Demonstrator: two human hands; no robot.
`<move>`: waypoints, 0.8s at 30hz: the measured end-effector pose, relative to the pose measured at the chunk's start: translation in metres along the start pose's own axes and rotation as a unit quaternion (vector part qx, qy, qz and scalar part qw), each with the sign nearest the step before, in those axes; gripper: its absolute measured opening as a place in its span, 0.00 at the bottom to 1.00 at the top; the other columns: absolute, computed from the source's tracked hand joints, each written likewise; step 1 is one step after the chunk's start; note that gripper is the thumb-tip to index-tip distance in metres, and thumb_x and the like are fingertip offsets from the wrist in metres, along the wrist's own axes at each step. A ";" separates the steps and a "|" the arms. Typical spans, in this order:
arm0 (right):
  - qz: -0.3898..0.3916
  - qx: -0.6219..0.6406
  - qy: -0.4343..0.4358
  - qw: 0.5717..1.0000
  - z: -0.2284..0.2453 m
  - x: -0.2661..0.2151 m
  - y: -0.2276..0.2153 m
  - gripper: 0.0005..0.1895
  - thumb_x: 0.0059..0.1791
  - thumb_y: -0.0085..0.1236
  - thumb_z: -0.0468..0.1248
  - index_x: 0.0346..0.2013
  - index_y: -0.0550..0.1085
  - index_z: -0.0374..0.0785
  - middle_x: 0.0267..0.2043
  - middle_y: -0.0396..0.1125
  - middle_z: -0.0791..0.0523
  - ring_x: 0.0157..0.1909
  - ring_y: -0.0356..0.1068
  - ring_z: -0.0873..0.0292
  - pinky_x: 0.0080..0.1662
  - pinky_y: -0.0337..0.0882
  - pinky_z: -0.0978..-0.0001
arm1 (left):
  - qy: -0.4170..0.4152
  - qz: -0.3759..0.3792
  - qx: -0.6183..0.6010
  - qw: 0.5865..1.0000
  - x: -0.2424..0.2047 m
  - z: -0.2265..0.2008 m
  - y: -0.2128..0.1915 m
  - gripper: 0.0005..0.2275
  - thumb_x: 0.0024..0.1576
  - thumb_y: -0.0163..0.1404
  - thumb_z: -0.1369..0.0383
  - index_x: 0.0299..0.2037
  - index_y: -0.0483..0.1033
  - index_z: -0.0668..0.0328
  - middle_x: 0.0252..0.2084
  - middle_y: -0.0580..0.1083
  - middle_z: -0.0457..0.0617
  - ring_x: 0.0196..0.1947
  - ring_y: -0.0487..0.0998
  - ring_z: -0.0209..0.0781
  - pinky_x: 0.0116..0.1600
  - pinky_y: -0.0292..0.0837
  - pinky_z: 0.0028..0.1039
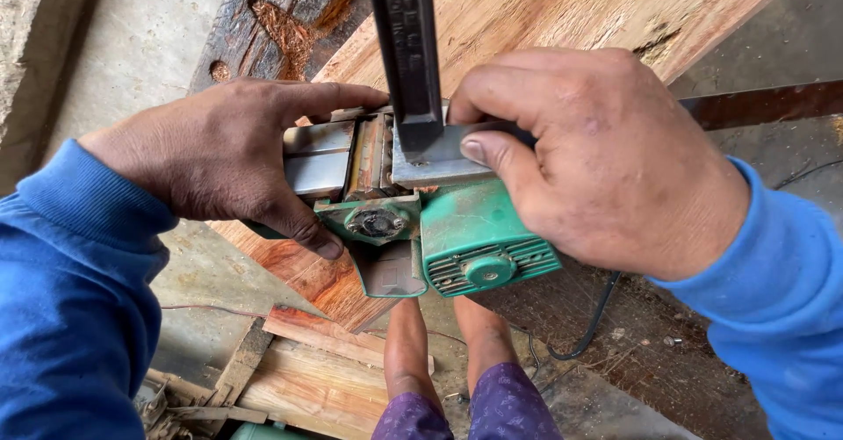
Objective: Adjusting the blades and internal components of a power planer using a wrench and measuring tools.
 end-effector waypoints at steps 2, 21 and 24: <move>-0.011 0.012 -0.004 1.000 0.001 -0.002 0.001 0.07 0.48 0.61 0.32 0.41 0.76 0.35 0.38 0.72 0.49 0.41 0.73 0.42 0.42 0.71 0.53 | -0.133 0.053 0.018 0.990 -0.004 0.005 0.003 0.55 0.24 0.76 0.56 0.71 0.66 0.30 0.40 0.82 0.53 0.36 0.85 0.48 0.45 0.78 0.37; -0.030 0.041 -0.056 0.997 0.028 0.009 0.005 0.06 0.46 0.61 0.31 0.36 0.75 0.34 0.35 0.70 0.46 0.38 0.71 0.39 0.39 0.69 0.50 | -0.162 0.040 0.067 0.984 -0.004 0.022 0.008 0.47 0.22 0.80 0.54 0.59 0.74 0.42 0.35 0.82 0.55 0.37 0.84 0.47 0.46 0.77 0.36; -0.032 0.044 -0.056 0.997 0.029 0.009 0.006 0.06 0.47 0.61 0.31 0.37 0.75 0.34 0.35 0.70 0.46 0.37 0.71 0.39 0.39 0.69 0.50 | -0.155 0.047 0.043 0.986 -0.003 0.016 0.009 0.49 0.22 0.78 0.56 0.63 0.73 0.35 0.35 0.83 0.52 0.34 0.85 0.44 0.43 0.79 0.35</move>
Point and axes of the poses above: each hand's wrist, its own x-axis towards the middle knuckle, its own y-axis out of the palm, z = x × y, the point moved 10 cm from there along x, towards the middle knuckle
